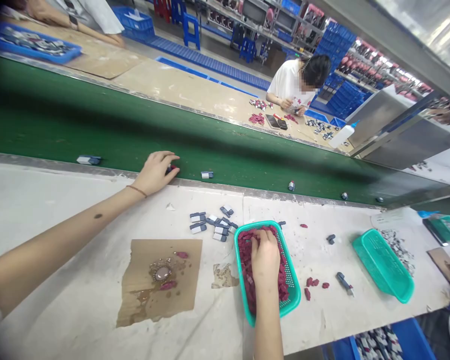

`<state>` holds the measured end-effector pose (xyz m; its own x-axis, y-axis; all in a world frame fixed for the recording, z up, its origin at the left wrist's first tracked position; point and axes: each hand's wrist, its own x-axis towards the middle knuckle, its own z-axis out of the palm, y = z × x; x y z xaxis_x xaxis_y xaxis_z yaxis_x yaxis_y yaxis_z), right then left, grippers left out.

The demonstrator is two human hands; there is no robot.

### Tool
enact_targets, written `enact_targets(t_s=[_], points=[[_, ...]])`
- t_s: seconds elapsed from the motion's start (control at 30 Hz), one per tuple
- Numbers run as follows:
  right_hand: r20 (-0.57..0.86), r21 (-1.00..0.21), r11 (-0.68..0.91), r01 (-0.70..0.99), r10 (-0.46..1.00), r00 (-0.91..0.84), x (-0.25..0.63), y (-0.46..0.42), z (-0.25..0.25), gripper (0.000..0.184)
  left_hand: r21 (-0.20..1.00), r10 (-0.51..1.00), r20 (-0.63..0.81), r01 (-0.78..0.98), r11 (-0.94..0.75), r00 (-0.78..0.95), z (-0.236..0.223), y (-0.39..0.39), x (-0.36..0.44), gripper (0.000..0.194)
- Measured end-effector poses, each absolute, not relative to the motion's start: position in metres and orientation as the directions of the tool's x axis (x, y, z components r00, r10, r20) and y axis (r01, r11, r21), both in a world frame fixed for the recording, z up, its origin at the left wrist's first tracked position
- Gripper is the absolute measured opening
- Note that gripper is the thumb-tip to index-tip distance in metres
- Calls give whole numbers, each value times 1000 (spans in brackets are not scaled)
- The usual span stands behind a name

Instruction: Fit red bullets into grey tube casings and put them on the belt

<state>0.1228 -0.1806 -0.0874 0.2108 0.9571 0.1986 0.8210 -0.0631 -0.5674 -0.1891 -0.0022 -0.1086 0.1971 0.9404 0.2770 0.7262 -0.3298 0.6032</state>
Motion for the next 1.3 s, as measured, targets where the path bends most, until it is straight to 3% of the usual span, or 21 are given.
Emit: enact_targets(t_s=[0.17, 0.3, 0.37, 0.43, 0.5, 0.6, 0.8, 1.0, 1.13, 1.3], points=[[189, -660, -64, 749, 950, 247, 126, -181, -83, 12, 585, 888, 255, 670, -457, 383, -121, 12, -143, 33], [166, -773, -62, 632, 941, 295, 127, -183, -78, 18, 631, 886, 228, 632, -451, 404, -129, 19, -114, 26], [98, -892, -70, 446, 934, 343, 124, -186, -73, 19, 670, 899, 228, 610, -423, 374, -130, 19, -104, 21], [-41, -987, -97, 127, 923, 383, 118, -190, -66, 19, 721, 914, 227, 573, -390, 336, -129, 16, -97, 19], [-194, -976, -142, -163, 907, 375, 110, -195, -59, 24, 781, 930, 228, 516, -351, 287, -127, 11, -92, 19], [-309, -932, -215, -293, 892, 329, 97, -202, -52, 34, 877, 957, 216, 393, -277, 192, -126, -4, -93, 21], [-288, -951, -250, -182, 931, 224, 68, -209, -65, 32, 998, 989, -11, 70, 1, 144, -125, -65, -131, 39], [-214, -973, -219, 78, 975, 59, 30, -207, -87, 24, 945, 935, -259, -140, 297, 241, -112, -142, -185, 43], [-136, -944, -81, 320, 979, -152, 13, -209, -94, 14, 868, 882, -380, -224, 444, 278, -110, -176, -206, 34], [55, -832, 251, 495, 925, -377, 1, -209, -97, 16, 818, 850, -405, -282, 502, 337, -116, -194, -211, 30]])
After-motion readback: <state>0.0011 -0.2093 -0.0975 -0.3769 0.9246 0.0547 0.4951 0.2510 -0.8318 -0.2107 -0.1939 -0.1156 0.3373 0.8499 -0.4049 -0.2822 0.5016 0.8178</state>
